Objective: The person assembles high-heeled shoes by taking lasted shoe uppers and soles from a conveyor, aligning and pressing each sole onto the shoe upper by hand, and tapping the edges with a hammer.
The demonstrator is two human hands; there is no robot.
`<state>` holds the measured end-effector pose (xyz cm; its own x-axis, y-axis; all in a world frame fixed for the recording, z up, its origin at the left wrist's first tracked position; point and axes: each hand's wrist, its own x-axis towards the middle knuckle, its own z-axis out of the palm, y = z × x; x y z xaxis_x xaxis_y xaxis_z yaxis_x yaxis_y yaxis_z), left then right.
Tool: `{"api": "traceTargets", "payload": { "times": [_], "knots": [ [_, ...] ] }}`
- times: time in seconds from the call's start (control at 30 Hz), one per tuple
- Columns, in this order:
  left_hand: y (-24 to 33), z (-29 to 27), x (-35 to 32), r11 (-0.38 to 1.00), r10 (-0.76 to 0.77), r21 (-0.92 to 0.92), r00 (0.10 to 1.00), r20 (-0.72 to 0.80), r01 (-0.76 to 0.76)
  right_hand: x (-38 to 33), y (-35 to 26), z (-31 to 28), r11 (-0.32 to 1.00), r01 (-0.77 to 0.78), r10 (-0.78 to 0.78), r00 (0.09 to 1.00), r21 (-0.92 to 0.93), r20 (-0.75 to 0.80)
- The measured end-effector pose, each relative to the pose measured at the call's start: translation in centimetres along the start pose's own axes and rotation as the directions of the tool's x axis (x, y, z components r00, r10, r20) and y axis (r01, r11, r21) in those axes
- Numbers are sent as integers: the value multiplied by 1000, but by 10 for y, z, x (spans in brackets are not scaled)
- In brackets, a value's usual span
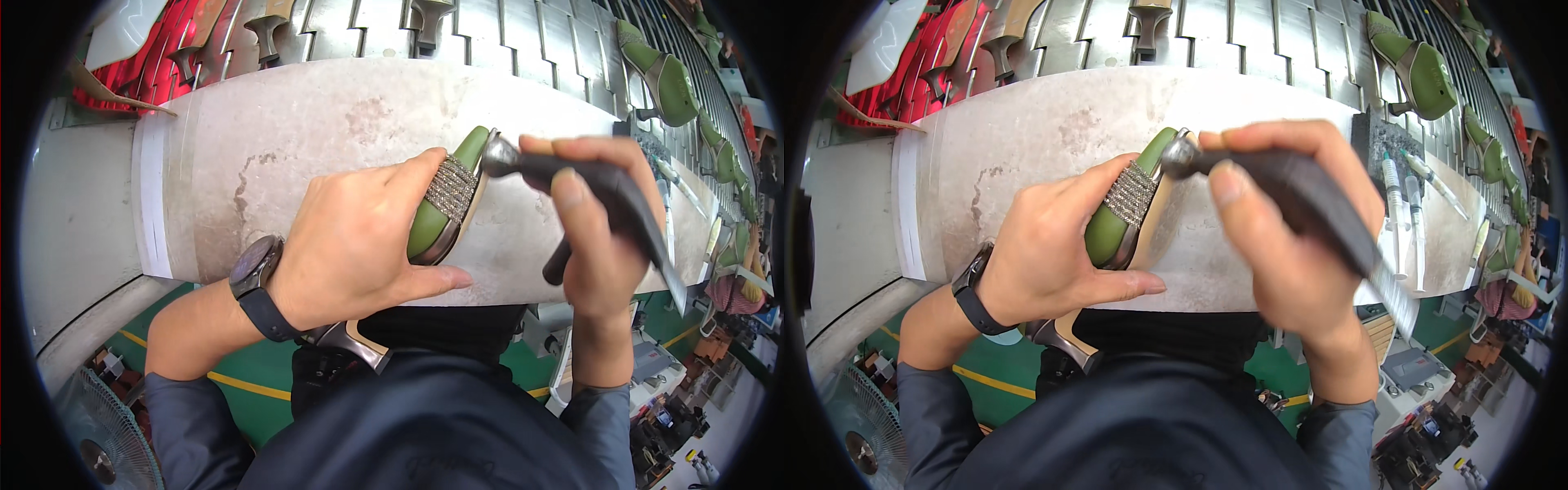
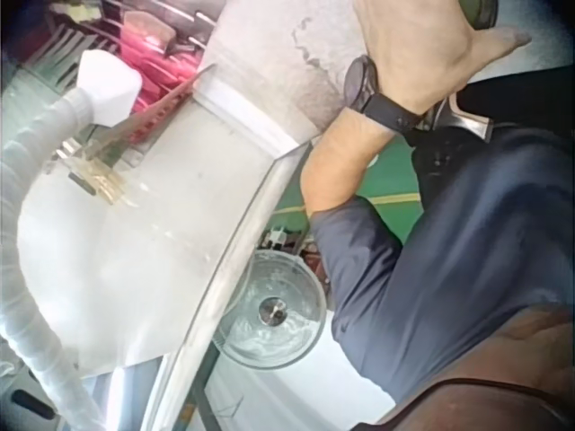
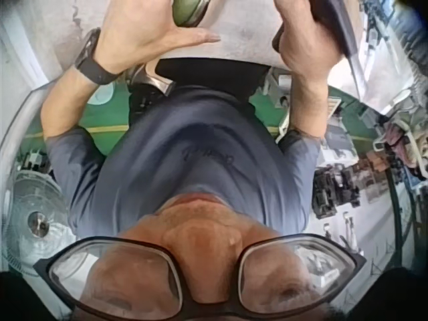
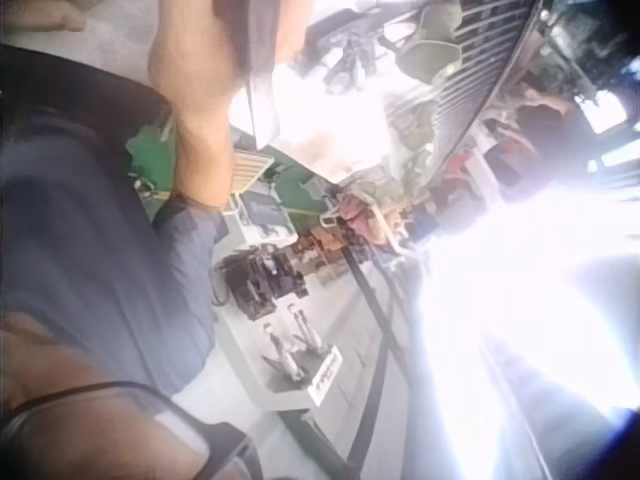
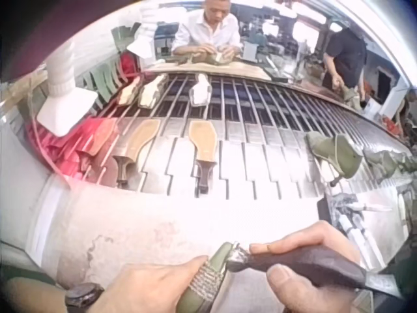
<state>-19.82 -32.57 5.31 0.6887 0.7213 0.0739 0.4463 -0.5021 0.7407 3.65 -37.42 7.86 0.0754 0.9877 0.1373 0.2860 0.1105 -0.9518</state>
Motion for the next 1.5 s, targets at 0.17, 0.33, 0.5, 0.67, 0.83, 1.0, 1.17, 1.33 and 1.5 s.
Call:
{"api": "traceTargets", "payload": {
  "times": [0.17, 0.33, 0.5, 0.67, 0.83, 1.0, 1.17, 1.33, 1.5],
  "knots": [
    [2, -2, 4, 1000, -27, 16, 1000, 15, 27, 20, 2, -5, 986, -105, 112, 992, 127, -53],
    [-2, 4, -3, 1000, 10, 9, 999, -50, -10, -16, -12, -5, 992, 125, -126, 976, 21, 177],
    [-2, 2, 0, 998, -45, 32, 999, 7, 45, -36, -22, 10, 856, 440, -360, 884, -270, 296],
    [-27, -19, 8, 946, 86, -324, 981, 173, -25, -68, 5, 38, 837, 463, -461, 884, -291, 81],
    [-23, -11, 4, 964, 50, -265, 991, 128, -14, -95, 8, 61, 919, 321, -349, 932, -228, -98],
    [-22, -7, 3, 978, 38, -207, 996, 80, -21, -106, 18, 83, 872, 413, -452, 885, -263, -109],
    [-18, -2, -1, 989, 43, -142, 999, 27, -38, -110, 5, 96, 870, 396, -436, 896, -295, -81],
    [-14, 1, -3, 996, 54, -70, 998, -30, -56, -114, -9, 109, 961, 275, -276, 960, -31, -51],
    [-18, 5, -3, 995, -70, -79, 995, -75, 64, -111, 7, 97, 950, 290, -297, 954, 113, 48]
  ]
}}
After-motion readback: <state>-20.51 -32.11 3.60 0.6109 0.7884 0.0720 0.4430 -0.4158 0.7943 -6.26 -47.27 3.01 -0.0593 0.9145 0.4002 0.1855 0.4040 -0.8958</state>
